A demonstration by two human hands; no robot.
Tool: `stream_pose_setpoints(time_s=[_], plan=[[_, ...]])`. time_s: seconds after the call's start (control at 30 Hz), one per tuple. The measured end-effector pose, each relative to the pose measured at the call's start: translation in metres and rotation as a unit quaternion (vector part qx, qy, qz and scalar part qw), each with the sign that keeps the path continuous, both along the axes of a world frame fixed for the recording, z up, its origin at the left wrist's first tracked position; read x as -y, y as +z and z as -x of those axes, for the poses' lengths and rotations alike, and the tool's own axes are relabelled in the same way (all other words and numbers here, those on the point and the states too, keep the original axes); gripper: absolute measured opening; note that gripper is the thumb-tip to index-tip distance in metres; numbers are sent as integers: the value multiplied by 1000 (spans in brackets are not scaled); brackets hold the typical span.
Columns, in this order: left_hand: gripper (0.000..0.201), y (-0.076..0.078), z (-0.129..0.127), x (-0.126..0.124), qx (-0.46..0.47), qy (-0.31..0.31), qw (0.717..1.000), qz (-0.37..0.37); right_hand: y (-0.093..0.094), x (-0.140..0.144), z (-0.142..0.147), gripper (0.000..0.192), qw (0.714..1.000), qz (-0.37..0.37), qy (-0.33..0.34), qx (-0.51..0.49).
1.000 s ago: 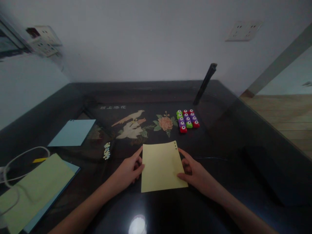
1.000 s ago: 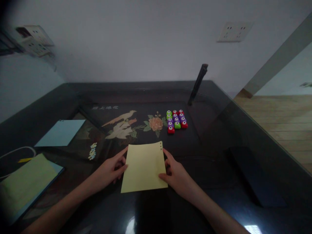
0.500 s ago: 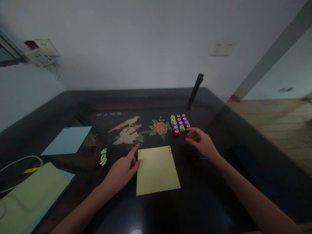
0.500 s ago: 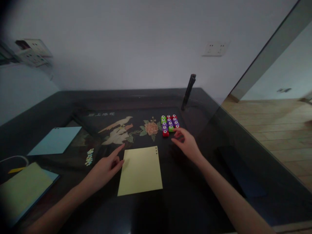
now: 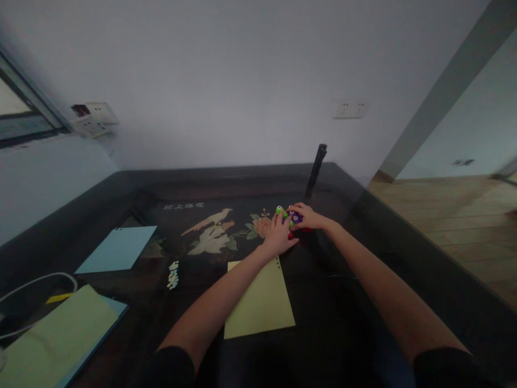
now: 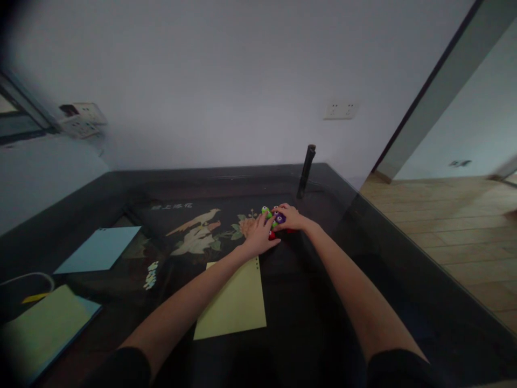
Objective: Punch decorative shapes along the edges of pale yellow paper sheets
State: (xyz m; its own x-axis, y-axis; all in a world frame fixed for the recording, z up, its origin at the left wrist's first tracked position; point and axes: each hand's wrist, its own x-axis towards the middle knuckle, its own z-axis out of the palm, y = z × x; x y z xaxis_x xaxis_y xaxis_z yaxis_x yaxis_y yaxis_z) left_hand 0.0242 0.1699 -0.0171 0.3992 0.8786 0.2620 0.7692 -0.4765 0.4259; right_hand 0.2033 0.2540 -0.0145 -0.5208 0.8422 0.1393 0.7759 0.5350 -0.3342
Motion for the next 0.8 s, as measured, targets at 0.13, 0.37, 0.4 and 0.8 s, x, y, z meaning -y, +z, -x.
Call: stream_pose_setpoints(time_s=[0.13,0.37,0.4,0.8], plan=[[65,-8,11,-8,1,8,1000,-20,-17,16,9,41,993,-64,-80,-57],[55,-9,56,-2,-6,40,998,-38,-32,23,39,32,959,-94,-226,-144],[54,-10,62,0,-6,46,998,-38,-34,24,45,32,954,-91,-241,-155],[89,-14,84,7,0,31,999,-21,-40,33,125,47,876,-41,-377,-296]])
